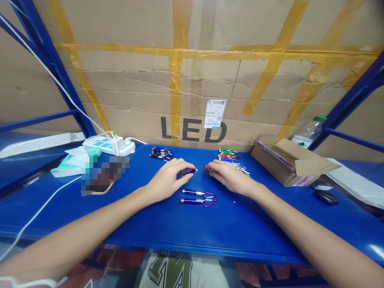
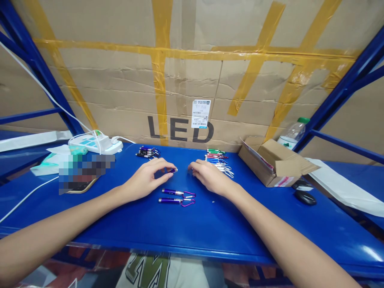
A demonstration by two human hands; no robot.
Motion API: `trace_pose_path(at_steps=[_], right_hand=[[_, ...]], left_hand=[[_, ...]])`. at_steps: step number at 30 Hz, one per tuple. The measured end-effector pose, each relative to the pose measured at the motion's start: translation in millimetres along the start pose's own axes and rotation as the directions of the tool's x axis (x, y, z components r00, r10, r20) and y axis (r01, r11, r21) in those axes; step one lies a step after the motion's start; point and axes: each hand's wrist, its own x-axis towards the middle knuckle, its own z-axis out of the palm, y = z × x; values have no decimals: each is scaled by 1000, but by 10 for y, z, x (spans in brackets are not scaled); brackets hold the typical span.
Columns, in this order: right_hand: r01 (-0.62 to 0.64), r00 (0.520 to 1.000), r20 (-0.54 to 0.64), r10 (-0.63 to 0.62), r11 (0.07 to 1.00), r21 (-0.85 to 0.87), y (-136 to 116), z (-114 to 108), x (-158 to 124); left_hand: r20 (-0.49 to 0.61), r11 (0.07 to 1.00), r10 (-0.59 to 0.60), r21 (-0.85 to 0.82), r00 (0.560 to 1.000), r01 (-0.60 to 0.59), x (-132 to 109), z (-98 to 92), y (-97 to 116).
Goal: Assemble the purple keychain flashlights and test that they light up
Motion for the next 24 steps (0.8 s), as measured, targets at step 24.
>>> trace_pose_path(at_steps=[24], right_hand=[[111, 962, -272, 29, 868, 485, -405, 2, 55]], left_hand=[[32, 996, 46, -80, 998, -44, -22, 24, 18]])
